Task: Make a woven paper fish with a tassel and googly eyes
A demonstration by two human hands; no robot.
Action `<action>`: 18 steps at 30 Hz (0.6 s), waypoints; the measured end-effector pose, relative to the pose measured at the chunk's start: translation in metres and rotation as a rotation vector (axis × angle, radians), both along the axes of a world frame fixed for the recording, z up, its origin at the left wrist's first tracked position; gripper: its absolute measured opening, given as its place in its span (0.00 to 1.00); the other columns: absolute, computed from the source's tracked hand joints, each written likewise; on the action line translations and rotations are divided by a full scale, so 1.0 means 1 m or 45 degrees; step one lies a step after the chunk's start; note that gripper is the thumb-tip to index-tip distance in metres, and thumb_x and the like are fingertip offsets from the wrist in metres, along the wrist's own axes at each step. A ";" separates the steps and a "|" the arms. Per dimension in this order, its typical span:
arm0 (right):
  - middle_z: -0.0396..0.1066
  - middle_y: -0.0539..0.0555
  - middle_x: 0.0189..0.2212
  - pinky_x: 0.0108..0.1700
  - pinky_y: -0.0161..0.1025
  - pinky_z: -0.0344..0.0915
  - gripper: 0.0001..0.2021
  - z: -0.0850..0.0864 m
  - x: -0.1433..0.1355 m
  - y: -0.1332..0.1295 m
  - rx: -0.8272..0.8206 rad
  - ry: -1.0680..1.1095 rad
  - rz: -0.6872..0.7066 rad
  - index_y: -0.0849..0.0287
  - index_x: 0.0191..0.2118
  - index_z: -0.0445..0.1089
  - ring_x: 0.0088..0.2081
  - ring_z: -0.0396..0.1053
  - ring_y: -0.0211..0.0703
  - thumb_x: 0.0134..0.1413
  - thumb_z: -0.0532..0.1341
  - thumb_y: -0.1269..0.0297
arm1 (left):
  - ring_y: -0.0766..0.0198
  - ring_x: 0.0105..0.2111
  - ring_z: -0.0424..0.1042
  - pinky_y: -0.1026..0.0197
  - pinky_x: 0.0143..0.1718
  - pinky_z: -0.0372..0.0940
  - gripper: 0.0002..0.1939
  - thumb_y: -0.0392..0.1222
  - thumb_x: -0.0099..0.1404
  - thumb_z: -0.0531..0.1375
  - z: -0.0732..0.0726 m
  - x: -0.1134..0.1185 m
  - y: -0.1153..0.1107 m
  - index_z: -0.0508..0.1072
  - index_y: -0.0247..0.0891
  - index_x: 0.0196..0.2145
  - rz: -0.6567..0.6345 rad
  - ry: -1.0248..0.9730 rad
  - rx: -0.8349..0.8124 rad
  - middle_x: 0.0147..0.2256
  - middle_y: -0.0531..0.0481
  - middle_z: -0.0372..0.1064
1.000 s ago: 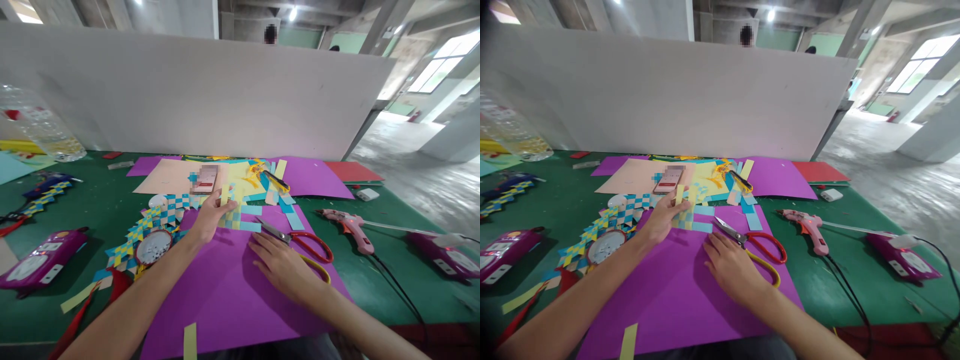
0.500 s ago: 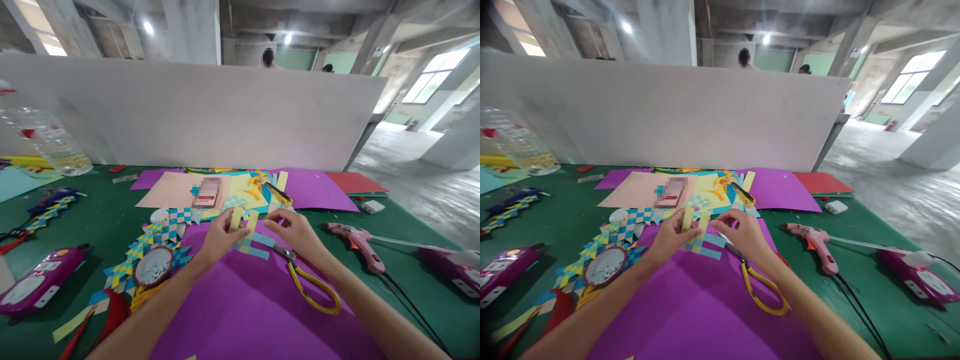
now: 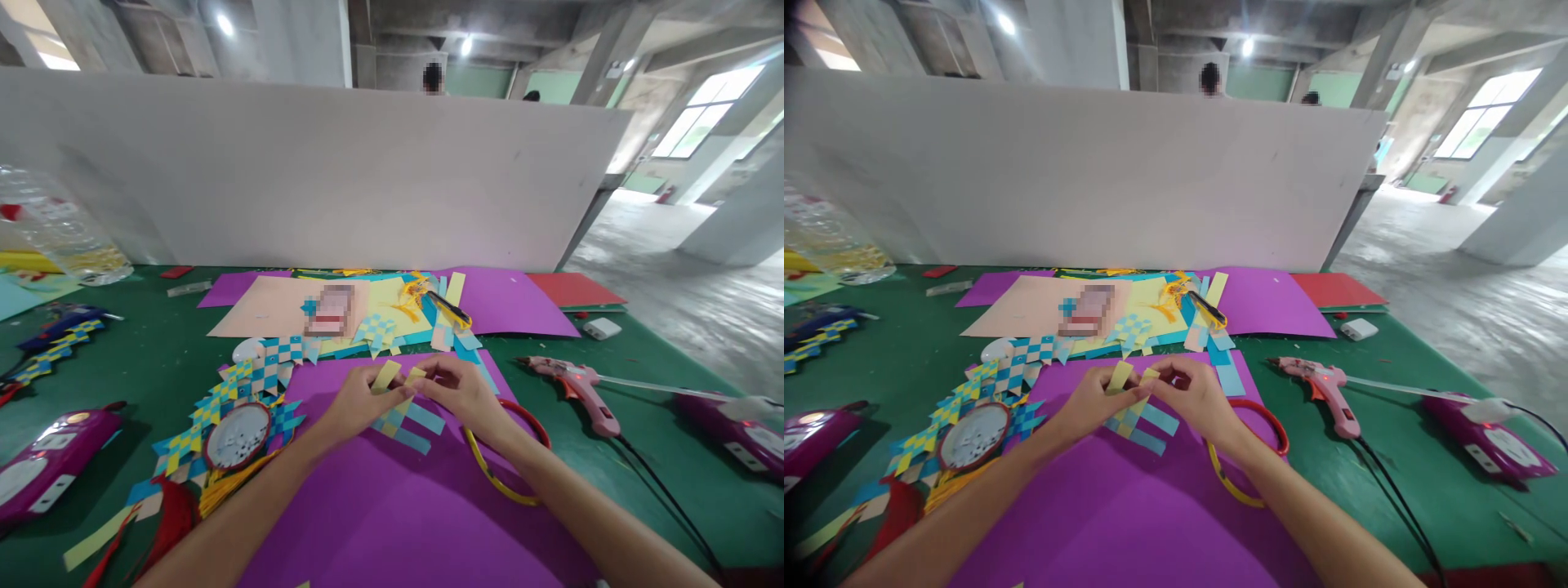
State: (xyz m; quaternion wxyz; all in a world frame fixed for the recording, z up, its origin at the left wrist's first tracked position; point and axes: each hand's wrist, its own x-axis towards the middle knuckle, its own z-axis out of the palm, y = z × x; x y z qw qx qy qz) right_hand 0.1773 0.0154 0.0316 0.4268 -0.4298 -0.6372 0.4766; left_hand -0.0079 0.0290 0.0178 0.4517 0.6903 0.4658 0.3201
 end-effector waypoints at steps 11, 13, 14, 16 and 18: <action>0.63 0.46 0.20 0.26 0.34 0.55 0.11 -0.005 0.017 0.014 0.047 0.094 -0.260 0.58 0.28 0.68 0.22 0.58 0.33 0.56 0.60 0.56 | 0.68 0.22 0.60 0.66 0.24 0.53 0.16 0.53 0.55 0.64 -0.005 0.005 0.001 0.75 0.35 0.27 0.084 -0.038 -0.169 0.22 0.54 0.64; 0.64 0.47 0.21 0.26 0.34 0.56 0.13 -0.005 0.020 0.016 0.047 0.073 -0.227 0.58 0.28 0.67 0.23 0.59 0.34 0.57 0.58 0.54 | 0.67 0.24 0.62 0.65 0.25 0.55 0.17 0.54 0.55 0.64 -0.004 0.005 0.002 0.75 0.35 0.28 0.180 -0.096 -0.185 0.23 0.53 0.65; 0.66 0.47 0.22 0.27 0.34 0.57 0.13 -0.005 0.020 0.016 0.037 0.021 -0.173 0.58 0.29 0.68 0.24 0.61 0.34 0.57 0.58 0.53 | 0.66 0.25 0.63 0.65 0.26 0.56 0.18 0.55 0.54 0.64 -0.003 0.004 0.002 0.75 0.35 0.28 0.230 -0.142 -0.187 0.24 0.53 0.66; 0.70 0.49 0.26 0.29 0.34 0.59 0.13 -0.005 0.018 0.014 0.006 -0.134 -0.041 0.58 0.35 0.71 0.27 0.64 0.36 0.54 0.61 0.52 | 0.65 0.26 0.64 0.65 0.28 0.58 0.18 0.55 0.53 0.65 -0.001 0.003 0.004 0.75 0.35 0.30 0.321 -0.243 -0.192 0.25 0.53 0.67; 0.71 0.50 0.26 0.29 0.34 0.59 0.12 -0.005 0.015 0.011 -0.011 -0.272 0.056 0.58 0.35 0.73 0.27 0.65 0.37 0.52 0.62 0.53 | 0.66 0.26 0.64 0.65 0.28 0.59 0.18 0.55 0.53 0.66 0.000 0.002 0.006 0.74 0.36 0.31 0.380 -0.328 -0.192 0.26 0.53 0.67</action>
